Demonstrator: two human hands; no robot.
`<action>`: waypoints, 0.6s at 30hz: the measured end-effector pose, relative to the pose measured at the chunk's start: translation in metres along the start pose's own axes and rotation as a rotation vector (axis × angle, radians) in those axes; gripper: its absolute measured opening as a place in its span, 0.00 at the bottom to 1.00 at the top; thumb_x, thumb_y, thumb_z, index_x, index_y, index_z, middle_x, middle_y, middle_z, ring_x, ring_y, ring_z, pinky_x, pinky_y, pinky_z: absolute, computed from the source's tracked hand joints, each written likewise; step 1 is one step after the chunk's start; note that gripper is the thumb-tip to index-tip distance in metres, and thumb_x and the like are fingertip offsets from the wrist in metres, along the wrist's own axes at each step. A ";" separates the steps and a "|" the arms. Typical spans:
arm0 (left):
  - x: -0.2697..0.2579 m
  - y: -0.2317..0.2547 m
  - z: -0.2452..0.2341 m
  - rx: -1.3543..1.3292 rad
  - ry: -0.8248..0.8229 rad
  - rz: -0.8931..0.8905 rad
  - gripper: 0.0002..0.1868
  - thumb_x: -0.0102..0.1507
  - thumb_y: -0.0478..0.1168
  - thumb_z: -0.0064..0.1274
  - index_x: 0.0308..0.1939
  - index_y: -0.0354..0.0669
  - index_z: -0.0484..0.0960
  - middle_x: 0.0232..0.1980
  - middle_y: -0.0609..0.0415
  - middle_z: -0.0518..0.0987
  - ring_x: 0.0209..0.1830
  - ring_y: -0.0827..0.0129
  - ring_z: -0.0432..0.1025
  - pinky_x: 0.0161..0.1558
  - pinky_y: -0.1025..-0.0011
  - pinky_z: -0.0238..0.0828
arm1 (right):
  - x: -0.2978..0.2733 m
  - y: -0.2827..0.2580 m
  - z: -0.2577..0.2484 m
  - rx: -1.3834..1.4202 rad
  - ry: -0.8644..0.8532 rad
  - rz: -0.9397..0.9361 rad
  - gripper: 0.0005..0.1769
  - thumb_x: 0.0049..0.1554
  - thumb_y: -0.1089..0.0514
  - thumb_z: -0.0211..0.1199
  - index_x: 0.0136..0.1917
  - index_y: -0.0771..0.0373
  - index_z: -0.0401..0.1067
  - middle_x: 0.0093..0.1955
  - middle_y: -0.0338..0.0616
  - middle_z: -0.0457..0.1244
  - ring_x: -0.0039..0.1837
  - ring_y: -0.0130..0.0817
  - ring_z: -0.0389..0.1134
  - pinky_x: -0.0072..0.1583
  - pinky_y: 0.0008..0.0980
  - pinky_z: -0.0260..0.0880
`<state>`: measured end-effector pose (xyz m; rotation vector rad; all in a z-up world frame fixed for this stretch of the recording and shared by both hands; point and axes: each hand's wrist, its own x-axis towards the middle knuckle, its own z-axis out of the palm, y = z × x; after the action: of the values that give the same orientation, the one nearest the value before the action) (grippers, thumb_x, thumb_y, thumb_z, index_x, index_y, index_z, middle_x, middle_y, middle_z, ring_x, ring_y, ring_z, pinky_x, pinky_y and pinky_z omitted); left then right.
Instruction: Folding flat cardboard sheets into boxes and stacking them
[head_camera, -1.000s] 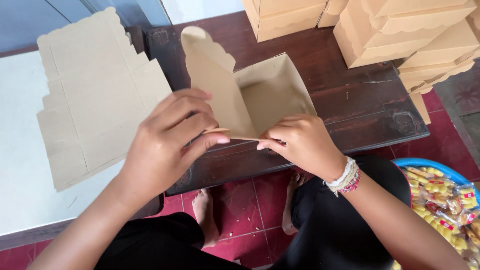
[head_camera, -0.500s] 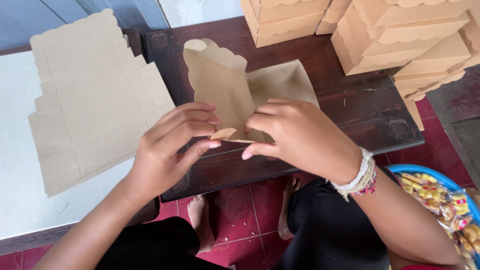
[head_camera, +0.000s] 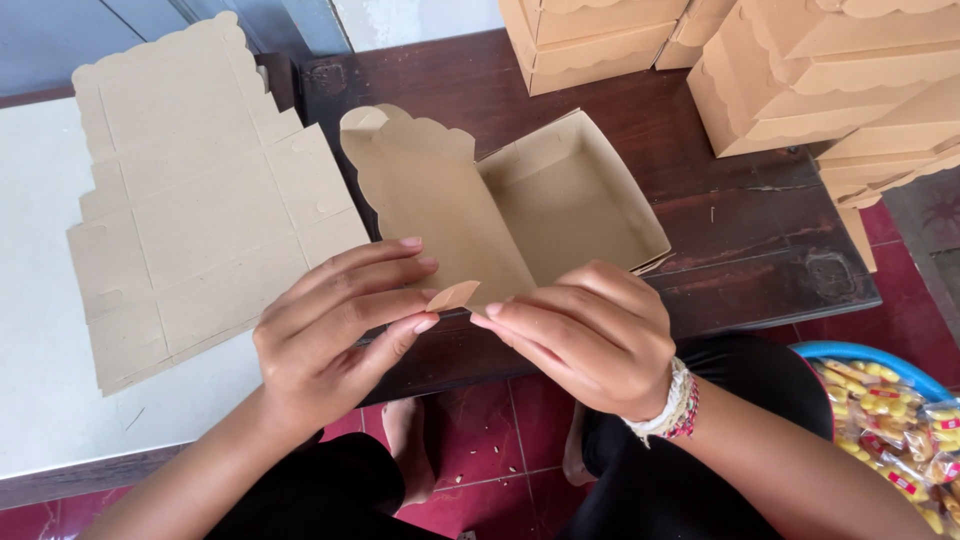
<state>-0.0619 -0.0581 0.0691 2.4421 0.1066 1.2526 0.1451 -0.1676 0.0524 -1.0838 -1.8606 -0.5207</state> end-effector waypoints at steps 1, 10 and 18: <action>-0.002 0.001 0.001 0.000 -0.004 -0.002 0.06 0.64 0.32 0.57 0.42 0.29 0.82 0.47 0.36 0.83 0.51 0.41 0.81 0.57 0.55 0.83 | -0.001 -0.001 0.000 0.002 0.001 0.004 0.11 0.55 0.64 0.80 0.46 0.62 0.78 0.40 0.38 0.69 0.37 0.33 0.63 0.40 0.31 0.66; -0.005 0.012 0.003 0.093 0.066 -0.004 0.05 0.64 0.32 0.59 0.44 0.34 0.84 0.42 0.44 0.84 0.43 0.48 0.83 0.48 0.64 0.83 | -0.017 -0.013 -0.011 0.043 -0.047 0.012 0.09 0.60 0.68 0.71 0.54 0.63 0.79 0.52 0.44 0.73 0.46 0.29 0.78 0.44 0.27 0.77; -0.001 0.024 -0.008 0.117 -0.042 -0.094 0.06 0.66 0.33 0.59 0.46 0.37 0.86 0.39 0.51 0.81 0.38 0.59 0.79 0.42 0.68 0.78 | -0.018 -0.016 -0.013 0.113 -0.152 -0.109 0.10 0.64 0.67 0.59 0.58 0.70 0.76 0.56 0.51 0.69 0.51 0.38 0.77 0.52 0.35 0.83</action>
<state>-0.0713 -0.0778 0.0808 2.5290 0.2870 1.1848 0.1419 -0.1935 0.0445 -0.9735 -2.0651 -0.3999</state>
